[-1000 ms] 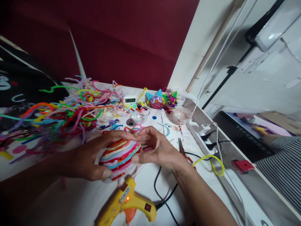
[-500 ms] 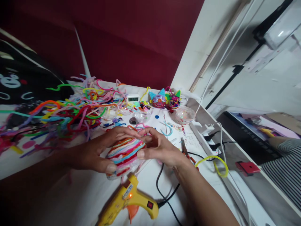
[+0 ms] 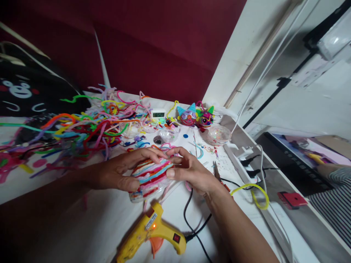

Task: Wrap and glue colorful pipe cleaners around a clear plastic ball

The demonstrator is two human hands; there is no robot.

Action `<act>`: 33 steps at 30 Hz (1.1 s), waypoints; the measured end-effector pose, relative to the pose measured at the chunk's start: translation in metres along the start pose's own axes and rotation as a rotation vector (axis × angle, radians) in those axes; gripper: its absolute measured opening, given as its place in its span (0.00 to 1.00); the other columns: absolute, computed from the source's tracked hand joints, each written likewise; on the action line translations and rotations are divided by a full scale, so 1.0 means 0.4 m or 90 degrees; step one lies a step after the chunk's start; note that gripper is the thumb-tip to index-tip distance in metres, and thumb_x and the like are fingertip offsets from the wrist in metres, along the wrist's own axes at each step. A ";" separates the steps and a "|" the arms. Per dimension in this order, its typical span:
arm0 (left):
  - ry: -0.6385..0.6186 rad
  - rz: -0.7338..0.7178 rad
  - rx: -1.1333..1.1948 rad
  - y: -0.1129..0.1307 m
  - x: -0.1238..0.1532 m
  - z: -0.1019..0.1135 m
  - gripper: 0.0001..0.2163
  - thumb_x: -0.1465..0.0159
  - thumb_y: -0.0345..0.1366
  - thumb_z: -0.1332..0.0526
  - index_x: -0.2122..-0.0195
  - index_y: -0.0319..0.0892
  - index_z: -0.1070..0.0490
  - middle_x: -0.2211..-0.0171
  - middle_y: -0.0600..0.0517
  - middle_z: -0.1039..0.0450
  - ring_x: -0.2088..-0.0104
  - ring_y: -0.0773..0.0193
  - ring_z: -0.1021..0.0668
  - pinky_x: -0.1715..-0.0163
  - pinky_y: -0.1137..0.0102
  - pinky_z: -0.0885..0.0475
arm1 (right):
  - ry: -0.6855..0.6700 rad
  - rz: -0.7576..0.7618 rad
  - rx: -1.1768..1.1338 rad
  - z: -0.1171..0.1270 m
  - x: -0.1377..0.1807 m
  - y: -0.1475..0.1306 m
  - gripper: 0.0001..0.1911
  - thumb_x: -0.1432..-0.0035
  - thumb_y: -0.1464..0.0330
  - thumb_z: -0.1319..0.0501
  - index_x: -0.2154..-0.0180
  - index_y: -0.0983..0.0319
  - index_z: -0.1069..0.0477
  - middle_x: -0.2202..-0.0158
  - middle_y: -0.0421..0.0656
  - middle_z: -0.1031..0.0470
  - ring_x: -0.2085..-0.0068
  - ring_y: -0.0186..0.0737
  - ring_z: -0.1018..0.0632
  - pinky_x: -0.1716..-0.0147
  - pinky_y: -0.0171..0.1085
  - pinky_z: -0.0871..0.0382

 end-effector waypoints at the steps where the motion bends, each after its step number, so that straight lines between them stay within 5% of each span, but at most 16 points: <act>1: -0.002 -0.006 -0.006 0.002 -0.001 0.001 0.23 0.39 0.44 0.34 0.44 0.48 0.35 0.46 0.45 0.30 0.49 0.48 0.25 0.53 0.59 0.28 | -0.001 0.000 -0.002 0.000 -0.001 0.001 0.27 0.54 0.65 0.25 0.53 0.57 0.32 0.64 0.39 0.24 0.64 0.39 0.21 0.59 0.39 0.30; 16: 0.063 -0.103 -0.064 0.031 -0.002 0.033 0.22 0.42 0.36 0.34 0.45 0.48 0.30 0.41 0.47 0.34 0.39 0.44 0.34 0.41 0.55 0.38 | 0.020 0.037 -0.039 0.003 -0.003 -0.004 0.23 0.52 0.63 0.25 0.56 0.56 0.30 0.68 0.36 0.23 0.67 0.35 0.22 0.63 0.34 0.32; 24: 0.131 -0.011 0.143 -0.007 -0.016 0.048 0.30 0.47 0.39 0.29 0.44 0.45 0.37 0.44 0.44 0.30 0.44 0.47 0.28 0.49 0.59 0.32 | 0.111 0.066 -0.014 0.016 -0.005 -0.025 0.26 0.57 0.61 0.23 0.58 0.58 0.31 0.68 0.36 0.23 0.69 0.33 0.23 0.65 0.33 0.31; 33: 0.253 0.090 0.116 -0.032 0.002 0.097 0.27 0.44 0.43 0.30 0.45 0.46 0.37 0.42 0.44 0.30 0.45 0.49 0.26 0.52 0.62 0.30 | 0.214 0.163 0.029 0.047 0.007 -0.070 0.26 0.61 0.60 0.23 0.62 0.58 0.31 0.65 0.38 0.24 0.64 0.38 0.24 0.62 0.38 0.33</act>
Point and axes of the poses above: each hand's wrist, its own x-axis away from the middle knuckle, its own z-axis out of the back of the hand, y = z × x, the point moved 10 cm from there along -x, towards the middle knuckle
